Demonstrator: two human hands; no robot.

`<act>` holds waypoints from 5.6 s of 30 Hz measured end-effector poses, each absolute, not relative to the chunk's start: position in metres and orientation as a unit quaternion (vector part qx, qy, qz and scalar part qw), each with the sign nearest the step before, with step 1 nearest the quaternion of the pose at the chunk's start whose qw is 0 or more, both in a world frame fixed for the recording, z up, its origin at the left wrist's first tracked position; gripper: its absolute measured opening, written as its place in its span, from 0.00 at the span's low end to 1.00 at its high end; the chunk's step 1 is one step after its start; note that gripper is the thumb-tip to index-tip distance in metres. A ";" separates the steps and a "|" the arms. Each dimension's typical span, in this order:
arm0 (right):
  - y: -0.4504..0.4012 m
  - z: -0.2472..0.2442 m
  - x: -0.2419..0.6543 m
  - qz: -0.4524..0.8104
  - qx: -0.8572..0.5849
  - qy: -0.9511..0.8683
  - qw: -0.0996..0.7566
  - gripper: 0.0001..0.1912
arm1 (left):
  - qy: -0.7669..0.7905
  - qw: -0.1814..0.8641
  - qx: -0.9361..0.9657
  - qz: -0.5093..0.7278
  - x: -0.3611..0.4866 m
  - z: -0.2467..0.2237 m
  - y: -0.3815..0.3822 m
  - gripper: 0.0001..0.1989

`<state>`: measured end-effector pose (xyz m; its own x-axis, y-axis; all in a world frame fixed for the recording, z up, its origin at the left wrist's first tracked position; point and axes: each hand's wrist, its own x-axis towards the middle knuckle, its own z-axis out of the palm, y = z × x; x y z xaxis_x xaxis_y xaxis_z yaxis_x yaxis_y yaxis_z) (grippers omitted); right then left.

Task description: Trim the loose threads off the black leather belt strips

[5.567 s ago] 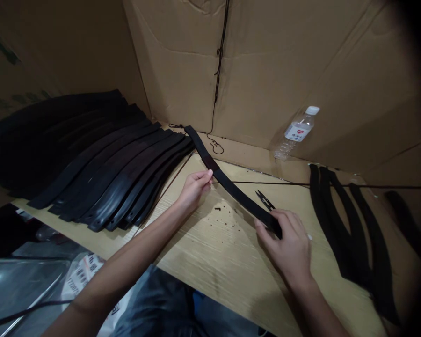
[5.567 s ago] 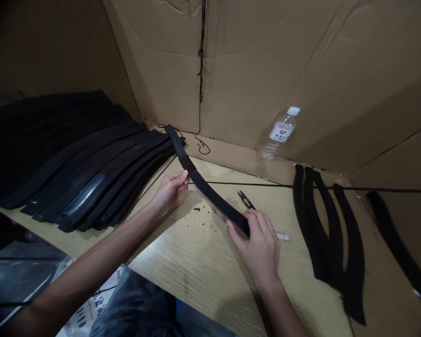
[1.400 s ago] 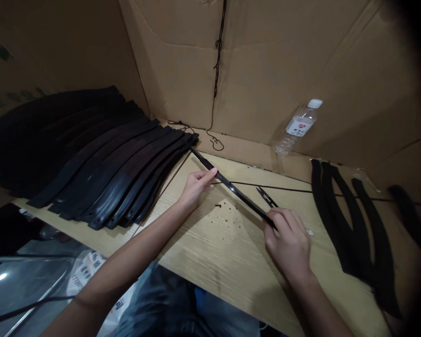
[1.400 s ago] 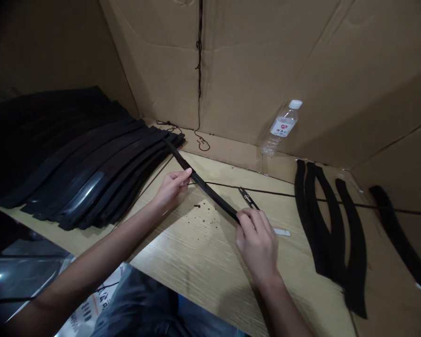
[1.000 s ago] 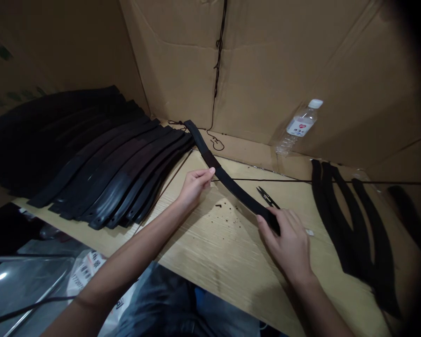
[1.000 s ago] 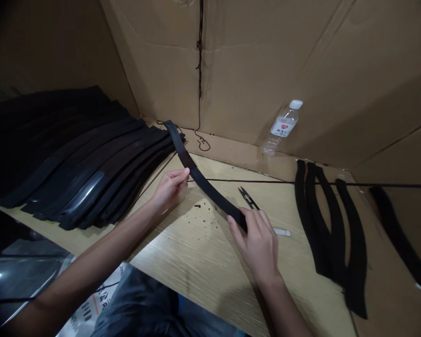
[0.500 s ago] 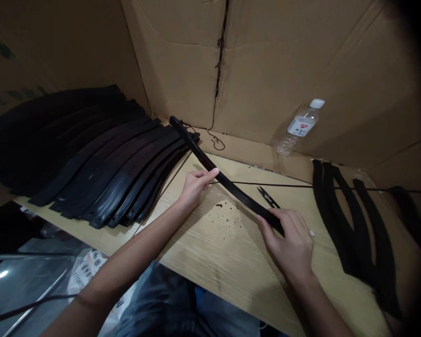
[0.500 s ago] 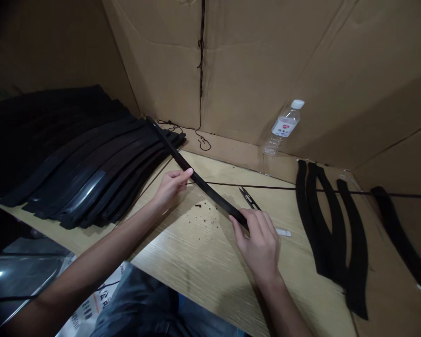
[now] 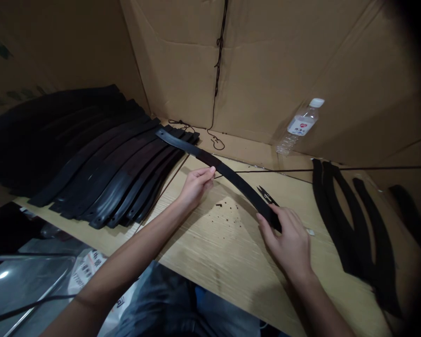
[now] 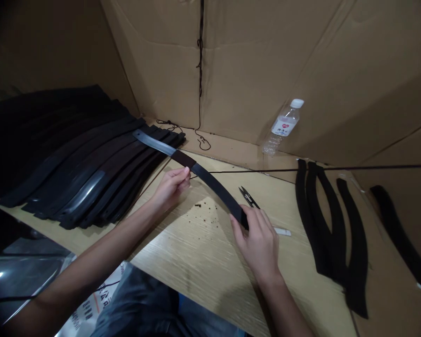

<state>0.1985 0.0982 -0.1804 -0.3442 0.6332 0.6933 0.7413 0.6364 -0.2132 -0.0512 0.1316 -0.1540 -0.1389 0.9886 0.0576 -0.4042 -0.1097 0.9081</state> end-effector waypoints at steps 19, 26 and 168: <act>0.095 -0.177 0.198 -0.114 -0.376 -0.815 0.426 0.07 | 0.448 0.483 0.384 0.647 -0.050 -0.163 0.134 0.28; 0.095 -0.176 0.200 -0.122 -0.380 -0.812 0.426 0.08 | 0.464 0.456 0.415 0.636 -0.054 -0.167 0.137 0.30; 0.107 -0.184 0.198 -0.092 -0.442 -0.781 0.431 0.07 | 0.442 0.496 0.429 0.612 -0.046 -0.162 0.131 0.27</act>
